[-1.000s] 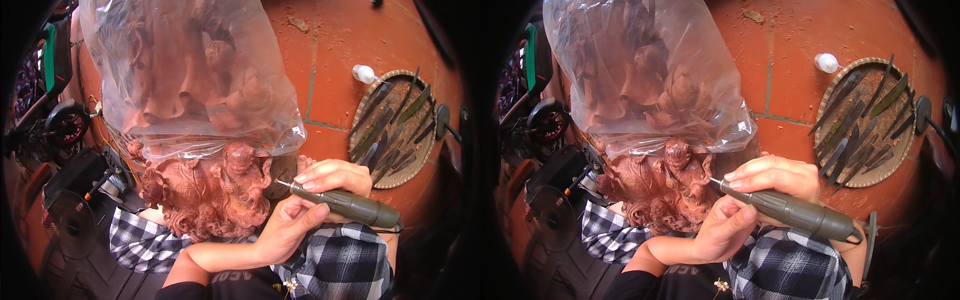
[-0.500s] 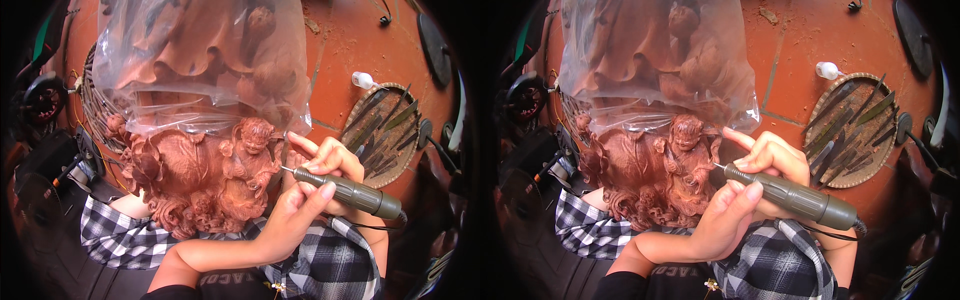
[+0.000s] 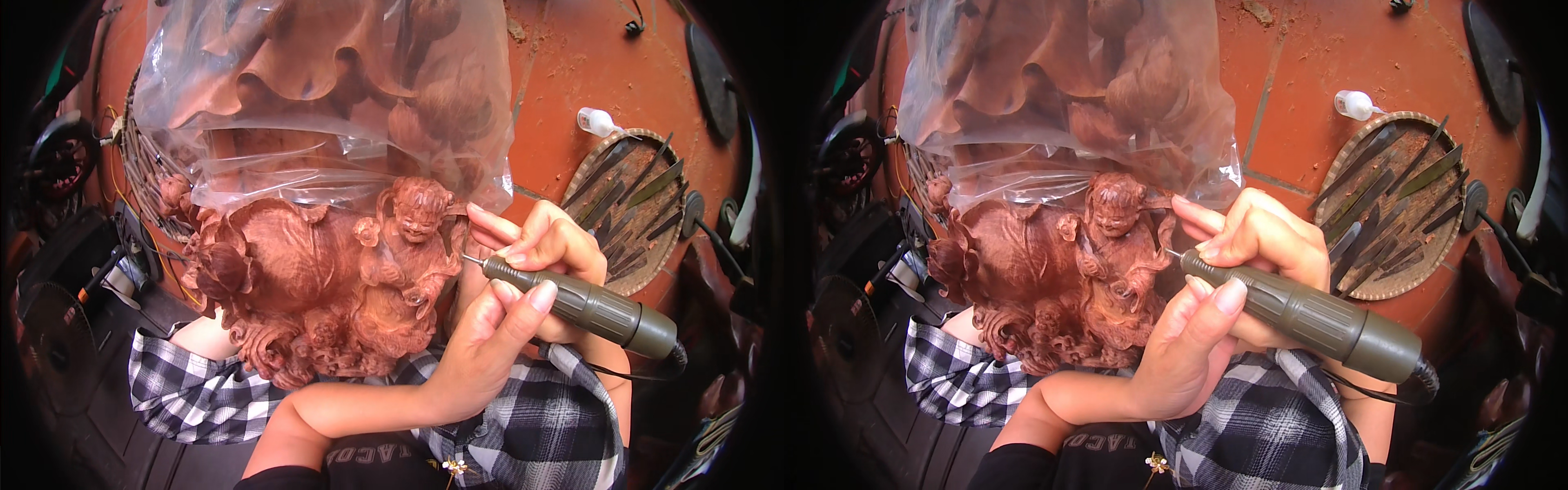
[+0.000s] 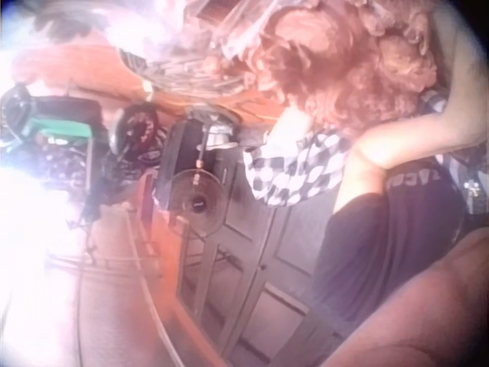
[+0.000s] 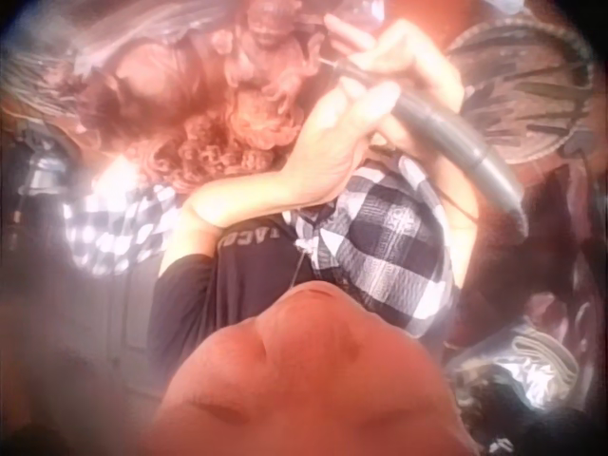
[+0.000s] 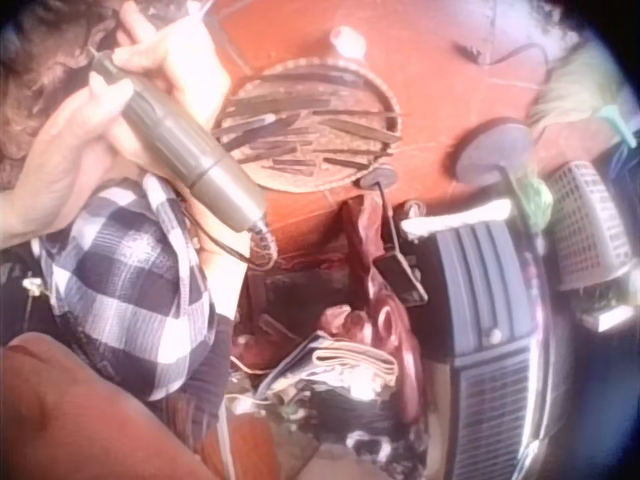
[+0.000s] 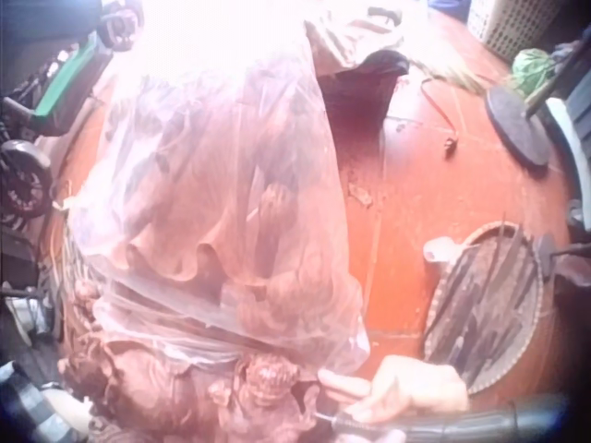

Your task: The person carves a wooden sculpture using a rotary tool, focusing on fine details of a small figure. They briefly switch tools and adjust the workpiece before continuing to refine the surface.

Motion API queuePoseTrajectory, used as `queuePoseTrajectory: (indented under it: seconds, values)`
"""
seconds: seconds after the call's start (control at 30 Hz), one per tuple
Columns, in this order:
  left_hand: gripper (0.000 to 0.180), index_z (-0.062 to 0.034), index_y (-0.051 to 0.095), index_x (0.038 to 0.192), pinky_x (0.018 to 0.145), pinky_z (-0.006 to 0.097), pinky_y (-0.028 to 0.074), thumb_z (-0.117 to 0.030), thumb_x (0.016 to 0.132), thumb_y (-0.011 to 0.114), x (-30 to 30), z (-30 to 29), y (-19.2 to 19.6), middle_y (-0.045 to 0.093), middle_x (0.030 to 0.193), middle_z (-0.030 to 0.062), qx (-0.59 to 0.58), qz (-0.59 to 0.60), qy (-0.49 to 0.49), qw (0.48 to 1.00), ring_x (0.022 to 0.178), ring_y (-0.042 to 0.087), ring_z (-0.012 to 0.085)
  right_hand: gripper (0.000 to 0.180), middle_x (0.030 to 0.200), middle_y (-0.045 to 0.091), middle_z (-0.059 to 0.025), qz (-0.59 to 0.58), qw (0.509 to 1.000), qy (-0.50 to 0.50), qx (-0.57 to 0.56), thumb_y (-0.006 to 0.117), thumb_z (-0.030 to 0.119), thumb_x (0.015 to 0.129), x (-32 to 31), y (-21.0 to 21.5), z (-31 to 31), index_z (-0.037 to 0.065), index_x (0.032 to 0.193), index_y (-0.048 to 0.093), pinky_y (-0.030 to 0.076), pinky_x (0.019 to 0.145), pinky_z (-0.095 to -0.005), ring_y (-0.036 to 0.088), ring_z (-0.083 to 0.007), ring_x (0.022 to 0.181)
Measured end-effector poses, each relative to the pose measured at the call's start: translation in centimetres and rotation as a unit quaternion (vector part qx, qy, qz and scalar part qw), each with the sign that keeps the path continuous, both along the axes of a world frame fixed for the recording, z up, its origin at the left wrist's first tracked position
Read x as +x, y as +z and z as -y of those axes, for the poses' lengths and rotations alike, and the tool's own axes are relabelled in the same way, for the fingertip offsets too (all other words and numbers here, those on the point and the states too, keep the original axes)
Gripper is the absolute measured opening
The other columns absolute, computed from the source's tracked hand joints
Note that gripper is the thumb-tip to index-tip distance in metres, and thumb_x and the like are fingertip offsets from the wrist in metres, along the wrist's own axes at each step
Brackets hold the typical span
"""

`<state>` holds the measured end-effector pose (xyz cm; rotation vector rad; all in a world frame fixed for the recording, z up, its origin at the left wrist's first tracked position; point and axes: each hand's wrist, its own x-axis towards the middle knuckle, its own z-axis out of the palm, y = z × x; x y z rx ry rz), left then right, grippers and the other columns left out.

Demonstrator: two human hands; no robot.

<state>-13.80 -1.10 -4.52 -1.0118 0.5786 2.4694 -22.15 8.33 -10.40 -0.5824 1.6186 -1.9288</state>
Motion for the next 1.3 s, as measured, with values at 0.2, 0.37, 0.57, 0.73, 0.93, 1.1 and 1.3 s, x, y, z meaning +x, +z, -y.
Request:
queuePoseTrajectory:
  seconds: [0.2, 0.37, 0.57, 0.73, 0.93, 1.1, 1.3]
  values:
    - [0.042, 0.0023, 0.039, 0.130, 0.105, 0.031, 0.035, -0.030, 0.104, 0.045, -0.21, 0.14, 0.22, 0.047, 0.126, 0.0090, -0.031, -0.001, 0.060, 0.998, 0.122, 0.043, 0.0137, 0.023, 0.079, 0.053, -0.0127, -0.028, 0.999, 0.002, 0.017, 0.075, -0.003, 0.077, -0.01, -0.10, 0.65, -0.002, 0.081, 0.052, 0.052, 0.094, -0.0572, 0.065, -0.0201, 0.077]
    - [0.041, 0.0022, 0.041, 0.133, 0.107, 0.030, 0.032, -0.027, 0.105, 0.044, -0.13, 0.50, -0.10, 0.046, 0.126, 0.0066, -0.033, -0.015, 0.058, 0.998, 0.121, 0.043, 0.0107, 0.028, 0.079, 0.054, -0.0116, -0.021, 0.999, -0.012, 0.026, 0.080, 0.002, 0.075, 0.01, -0.02, 0.71, -0.002, 0.080, 0.053, 0.052, 0.094, -0.0562, 0.066, -0.0203, 0.077]
    - [0.045, 0.0035, 0.037, 0.136, 0.111, 0.034, 0.028, -0.028, 0.105, 0.042, -0.11, 0.83, -0.34, 0.043, 0.132, 0.0101, -0.053, -0.014, 0.038, 0.998, 0.128, 0.039, 0.0155, 0.026, 0.080, 0.054, -0.0095, 0.005, 0.999, -0.008, 0.046, 0.079, 0.002, 0.077, 0.17, 0.10, 0.71, -0.003, 0.082, 0.055, 0.051, 0.097, -0.0530, 0.068, -0.0218, 0.082]
    - [0.046, 0.0033, 0.033, 0.139, 0.113, 0.038, 0.029, -0.028, 0.105, 0.040, -0.05, 0.77, -0.38, 0.043, 0.137, 0.0128, -0.059, -0.034, 0.040, 0.997, 0.132, 0.040, 0.0200, 0.023, 0.081, 0.054, -0.0088, 0.006, 0.999, -0.006, 0.040, 0.078, -0.001, 0.077, 0.23, 0.01, 0.71, -0.003, 0.084, 0.056, 0.051, 0.098, -0.0524, 0.068, -0.0219, 0.083]
    - [0.047, 0.0034, 0.034, 0.140, 0.114, 0.038, 0.028, -0.028, 0.105, 0.040, 0.01, 0.82, -0.69, 0.042, 0.140, 0.0137, -0.053, -0.042, 0.046, 0.997, 0.134, 0.038, 0.0208, 0.022, 0.082, 0.053, -0.0092, 0.014, 0.999, 0.003, 0.044, 0.076, -0.003, 0.077, 0.04, 0.18, 0.79, -0.003, 0.083, 0.055, 0.050, 0.099, -0.0527, 0.067, -0.0222, 0.086]
    - [0.047, 0.0036, 0.033, 0.140, 0.114, 0.038, 0.028, -0.027, 0.105, 0.039, -0.32, 0.60, -0.16, 0.041, 0.141, 0.0140, -0.047, -0.030, 0.049, 0.997, 0.135, 0.038, 0.0209, 0.022, 0.083, 0.053, -0.0101, 0.009, 1.000, 0.004, 0.022, 0.075, -0.003, 0.078, 0.11, -0.15, 0.46, -0.003, 0.082, 0.054, 0.050, 0.098, -0.0538, 0.067, -0.0217, 0.086]
    - [0.047, 0.0041, 0.032, 0.140, 0.113, 0.039, 0.030, -0.026, 0.105, 0.039, -0.17, 0.69, -0.15, 0.042, 0.139, 0.0147, -0.042, -0.018, 0.033, 0.998, 0.133, 0.040, 0.0209, 0.024, 0.081, 0.052, -0.0111, -0.003, 1.000, -0.004, 0.006, 0.074, -0.005, 0.076, 0.08, -0.31, 0.64, -0.003, 0.079, 0.051, 0.050, 0.097, -0.0563, 0.064, -0.0181, 0.079]
